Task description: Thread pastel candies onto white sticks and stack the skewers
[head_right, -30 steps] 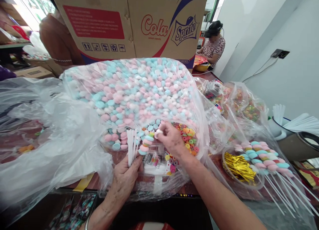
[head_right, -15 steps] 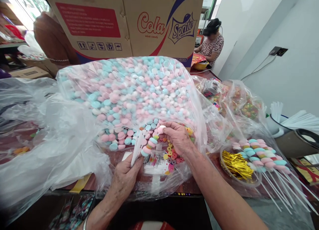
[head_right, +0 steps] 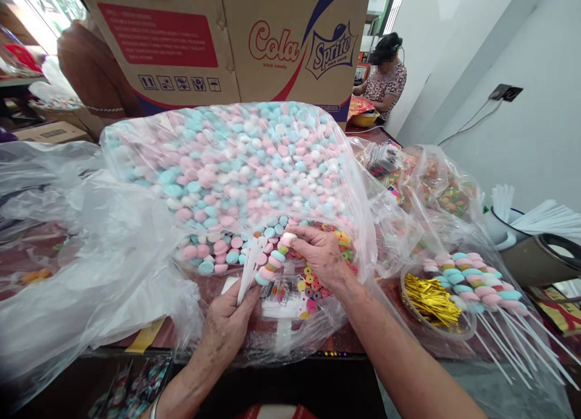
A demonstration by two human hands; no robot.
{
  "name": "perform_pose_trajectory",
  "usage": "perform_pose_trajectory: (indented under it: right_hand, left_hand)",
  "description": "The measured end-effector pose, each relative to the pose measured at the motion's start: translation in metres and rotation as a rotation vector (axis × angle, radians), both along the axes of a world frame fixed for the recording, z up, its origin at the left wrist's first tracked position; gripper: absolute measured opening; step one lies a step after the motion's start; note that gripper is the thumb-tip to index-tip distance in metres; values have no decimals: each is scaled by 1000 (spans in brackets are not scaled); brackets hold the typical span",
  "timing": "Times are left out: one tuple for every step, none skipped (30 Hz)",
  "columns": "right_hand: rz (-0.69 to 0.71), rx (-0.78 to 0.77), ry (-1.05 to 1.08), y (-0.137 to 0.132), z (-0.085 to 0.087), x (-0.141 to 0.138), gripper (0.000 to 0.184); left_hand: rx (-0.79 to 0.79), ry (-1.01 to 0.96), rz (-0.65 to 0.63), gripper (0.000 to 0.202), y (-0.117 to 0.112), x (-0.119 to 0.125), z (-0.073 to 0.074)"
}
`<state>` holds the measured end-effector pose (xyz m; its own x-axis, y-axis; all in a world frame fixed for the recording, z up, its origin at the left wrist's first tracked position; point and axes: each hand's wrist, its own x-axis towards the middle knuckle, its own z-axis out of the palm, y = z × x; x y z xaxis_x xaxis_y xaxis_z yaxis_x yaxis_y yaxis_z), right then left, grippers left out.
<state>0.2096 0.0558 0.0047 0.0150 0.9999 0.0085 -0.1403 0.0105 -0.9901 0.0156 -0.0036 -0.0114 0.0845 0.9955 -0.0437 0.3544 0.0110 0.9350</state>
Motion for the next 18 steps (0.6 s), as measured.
perform_pose_trajectory:
  right_hand:
    - [-6, 27, -40, -2, -2, 0, 28]
    - [-11, 50, -76, -3, -4, -1, 29]
    - [-16, 73, -112, -5, -7, -1, 30]
    - [-24, 94, -146, -6, -9, -2, 31]
    - [-35, 111, -179, -7, -11, -3, 32]
    - [-48, 125, -205, -7, -12, -5, 31]
    - [-55, 135, -226, -8, -13, -6, 30]
    - [-59, 144, -239, -8, -13, -7, 30]
    - [-56, 152, -246, -8, -13, -8, 29]
    - [-52, 157, -248, -9, -12, -9, 29]
    - [-47, 160, -248, -9, -11, -10, 28]
    - [-45, 164, -249, -10, -10, -10, 28]
    - [-45, 169, -257, -10, -10, -11, 27]
    - [-49, 177, -274, -11, -9, -12, 27]
    - [-51, 188, -300, -12, -8, -12, 27]
    - [-51, 207, -333, -13, -8, -13, 27]
    - [-48, 234, -367, -14, -8, -13, 27]
    - [-45, 265, -400, -15, -9, -14, 28]
  left_hand:
    - [-2, -2, 2, 29, 0, 0, 0]
    - [1, -3, 4, 29, 0, 0, -1]
    - [6, -1, 7, 29, 0, -1, -2]
    - [13, 2, 13, 30, -1, -1, -3]
    - [21, 5, 20, 30, -1, -2, -4]
    - [27, 7, 25, 31, -1, -2, -5]
    - [30, 8, 29, 32, -2, -3, -6]
    - [29, 9, 30, 33, -2, -3, -6]
    - [28, 8, 32, 35, -2, -4, -6]
    - [27, 9, 33, 36, -3, -4, -5]
    - [27, 10, 34, 38, -3, -4, -5]
    - [28, 10, 38, 39, -3, -4, -4]
    - [31, 8, 40, 39, -3, -4, -3]
    - [32, 6, 43, 39, -3, -4, -2]
    - [33, 1, 45, 39, -3, -4, -2]
    - [32, -5, 45, 38, -3, -4, -2]
    - [32, -11, 46, 38, -2, -4, -1]
    - [32, -17, 48, 37, -2, -4, -2]
